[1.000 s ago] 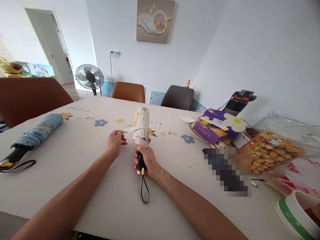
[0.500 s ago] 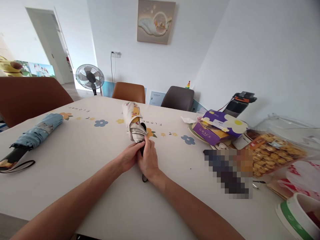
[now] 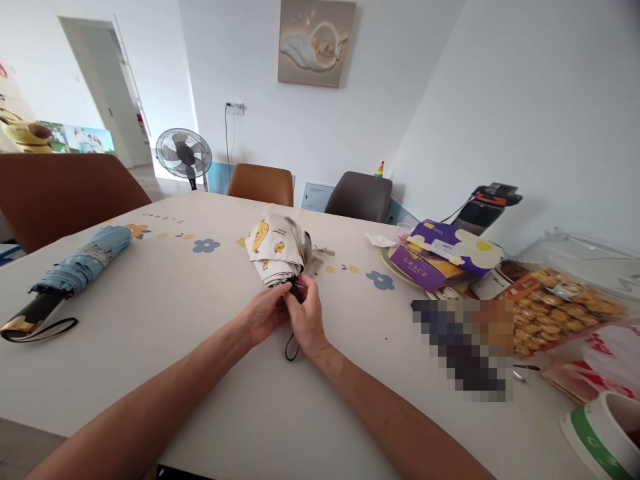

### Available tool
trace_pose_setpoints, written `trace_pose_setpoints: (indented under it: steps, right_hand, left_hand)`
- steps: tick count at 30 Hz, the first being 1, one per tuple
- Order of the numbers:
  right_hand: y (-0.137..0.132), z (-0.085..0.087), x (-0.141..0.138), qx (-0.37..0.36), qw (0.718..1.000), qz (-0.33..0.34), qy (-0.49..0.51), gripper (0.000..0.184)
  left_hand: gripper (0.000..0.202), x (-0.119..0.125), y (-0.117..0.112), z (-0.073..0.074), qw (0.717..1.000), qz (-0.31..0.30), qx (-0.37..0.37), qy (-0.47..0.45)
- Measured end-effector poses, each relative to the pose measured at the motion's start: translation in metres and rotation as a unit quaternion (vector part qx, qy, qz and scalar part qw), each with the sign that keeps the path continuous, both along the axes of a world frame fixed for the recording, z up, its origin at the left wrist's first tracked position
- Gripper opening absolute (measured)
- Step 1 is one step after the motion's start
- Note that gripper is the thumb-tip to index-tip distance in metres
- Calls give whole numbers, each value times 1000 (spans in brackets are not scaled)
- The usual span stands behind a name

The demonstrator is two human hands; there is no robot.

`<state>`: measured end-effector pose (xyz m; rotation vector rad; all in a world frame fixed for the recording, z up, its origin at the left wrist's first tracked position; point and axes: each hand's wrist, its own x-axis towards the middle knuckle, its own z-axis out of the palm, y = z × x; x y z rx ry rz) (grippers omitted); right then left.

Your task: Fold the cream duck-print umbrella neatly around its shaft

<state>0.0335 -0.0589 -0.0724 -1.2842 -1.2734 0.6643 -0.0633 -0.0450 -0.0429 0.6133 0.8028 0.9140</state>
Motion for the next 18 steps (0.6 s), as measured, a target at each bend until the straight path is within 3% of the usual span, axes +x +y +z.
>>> trace_pose_setpoints:
  steps: [8, 13, 16, 18]
  right_hand:
    - [-6, -4, -13, 116, 977, 18, -180, 50]
    - [-10, -2, -11, 171, 947, 25, -270, 67]
    - [-10, -3, -8, 143, 933, 23, -328, 66]
    - [-8, -5, -6, 90, 925, 41, -366, 58]
  left_hand:
    - [16, 1, -3, 5, 999, 28, 27, 34]
    - [13, -21, 16, 8, 990, 80, 39, 106]
    - [17, -41, 35, 5, 961, 155, 101, 206]
    - [17, -56, 43, 7, 920, 202, 159, 295]
